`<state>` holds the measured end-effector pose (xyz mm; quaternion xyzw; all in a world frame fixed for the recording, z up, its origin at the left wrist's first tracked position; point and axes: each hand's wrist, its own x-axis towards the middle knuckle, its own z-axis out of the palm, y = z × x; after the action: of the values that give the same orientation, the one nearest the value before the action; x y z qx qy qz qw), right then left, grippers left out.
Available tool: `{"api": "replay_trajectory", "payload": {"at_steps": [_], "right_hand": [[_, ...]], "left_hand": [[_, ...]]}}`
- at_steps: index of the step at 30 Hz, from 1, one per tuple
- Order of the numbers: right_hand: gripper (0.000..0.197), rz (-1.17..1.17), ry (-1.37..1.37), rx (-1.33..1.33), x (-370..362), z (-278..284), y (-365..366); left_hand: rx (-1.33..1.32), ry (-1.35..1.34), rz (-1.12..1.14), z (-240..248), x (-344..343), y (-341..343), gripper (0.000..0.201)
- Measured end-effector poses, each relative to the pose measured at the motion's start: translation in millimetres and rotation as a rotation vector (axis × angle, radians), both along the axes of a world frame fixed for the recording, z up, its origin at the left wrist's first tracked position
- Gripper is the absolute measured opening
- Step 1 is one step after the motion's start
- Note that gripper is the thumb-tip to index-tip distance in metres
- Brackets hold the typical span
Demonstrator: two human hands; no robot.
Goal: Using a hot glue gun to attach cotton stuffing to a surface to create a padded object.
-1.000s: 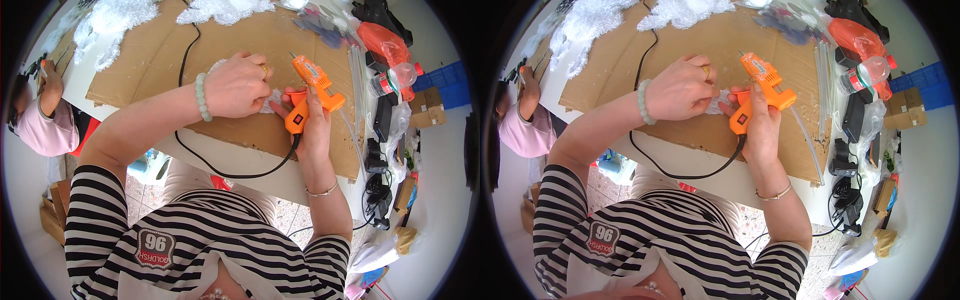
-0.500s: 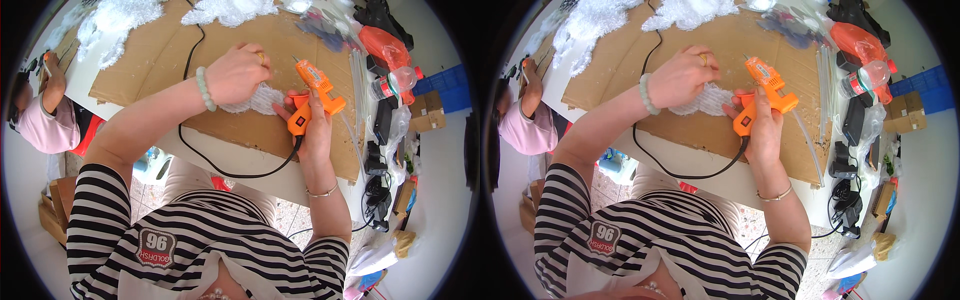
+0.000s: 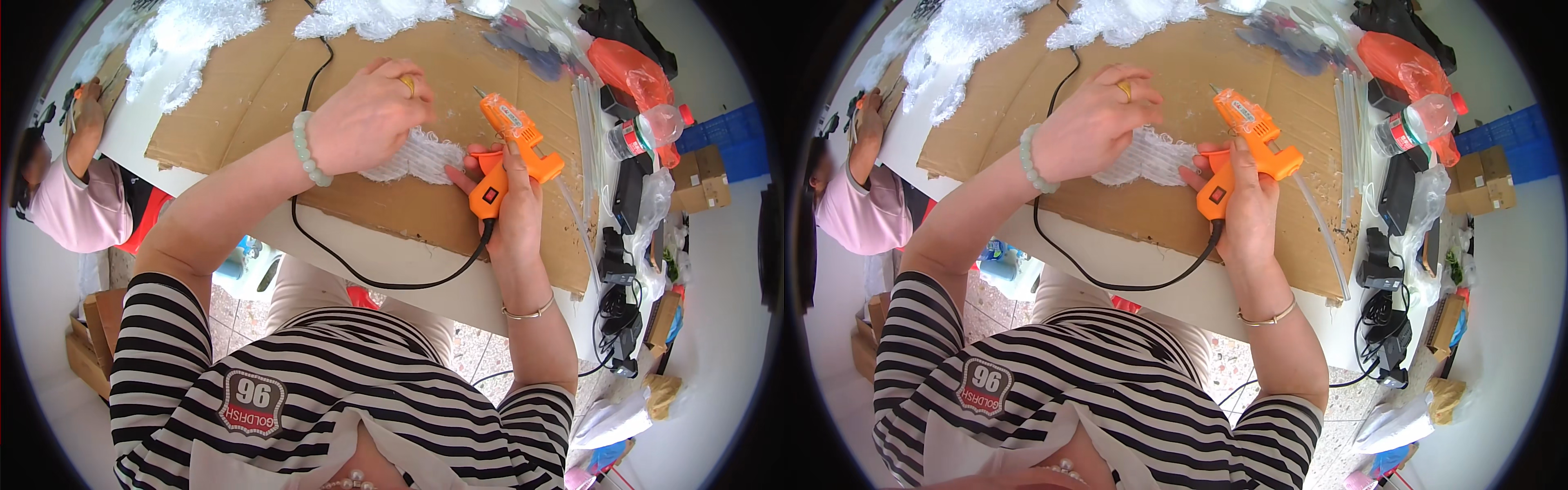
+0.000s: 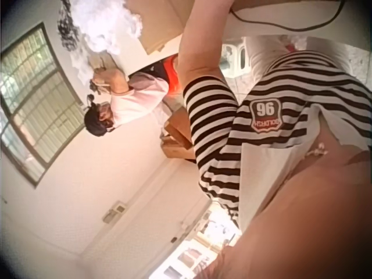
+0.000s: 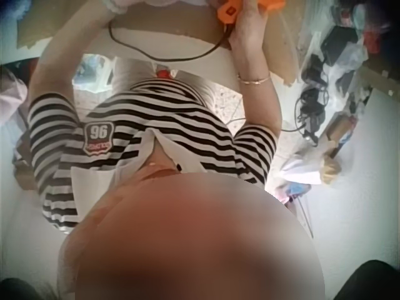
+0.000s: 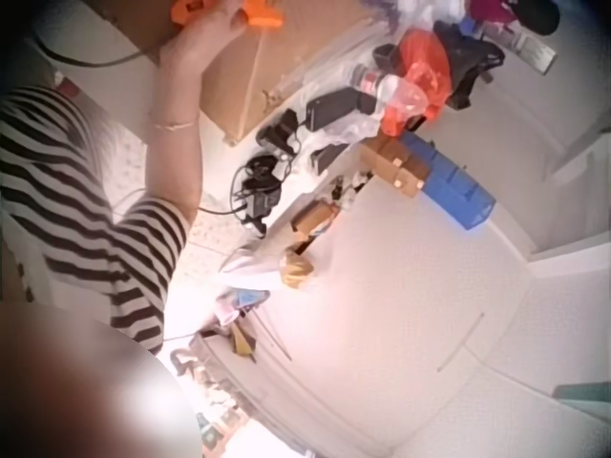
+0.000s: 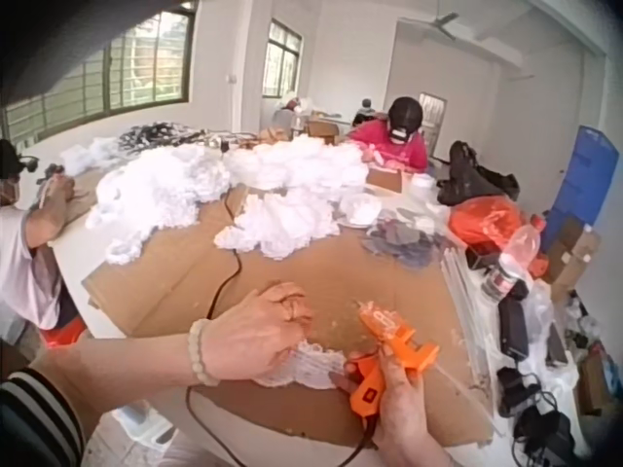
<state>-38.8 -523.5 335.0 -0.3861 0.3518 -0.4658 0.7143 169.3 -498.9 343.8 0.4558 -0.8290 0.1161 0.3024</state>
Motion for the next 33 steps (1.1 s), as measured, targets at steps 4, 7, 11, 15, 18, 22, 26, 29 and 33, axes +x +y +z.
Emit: {"api": "replay_trajectory", "payload": {"at_steps": [4,7,11,15,18,22,26,29,33], "right_hand": [[0.025,-0.007,0.009,0.025,0.1,-0.5,-1.0],[0.024,-0.016,0.007,0.028,0.1,1.3,0.8],[0.023,-0.016,0.003,0.023,0.5,1.0,0.9],[0.022,-0.023,-0.020,0.061,0.6,-1.0,-0.2],[0.028,-0.019,-0.048,0.064,-0.6,-0.5,-1.0],[0.027,-0.009,-0.071,0.058,-2.5,-3.2,-2.1],[0.022,-0.013,-0.039,0.072,-0.8,0.2,-1.0],[0.023,-0.014,-0.030,0.075,-0.3,-0.1,-1.8],[0.024,-0.007,-0.025,0.073,-2.7,0.0,-1.4]], "left_hand": [[0.075,-0.173,-0.029,-10.2,-6.5,8.2,0.017],[0.076,-0.107,-0.055,1.3,-8.6,12.4,0.017],[-0.005,0.005,-0.071,-4.6,-8.7,-1.4,0.016],[0.059,-0.133,-0.014,-13.0,-17.5,-1.0,0.019],[0.068,-0.129,-0.074,-10.8,-22.1,1.4,0.019],[0.052,0.136,-0.073,-10.1,-19.1,-11.4,0.018],[0.083,-0.072,-0.011,-17.5,-21.0,-12.9,0.018],[0.046,-0.067,-0.115,-13.3,-21.3,-7.7,0.016],[0.020,0.234,-0.147,12.4,-5.0,-5.2,0.011]]}}
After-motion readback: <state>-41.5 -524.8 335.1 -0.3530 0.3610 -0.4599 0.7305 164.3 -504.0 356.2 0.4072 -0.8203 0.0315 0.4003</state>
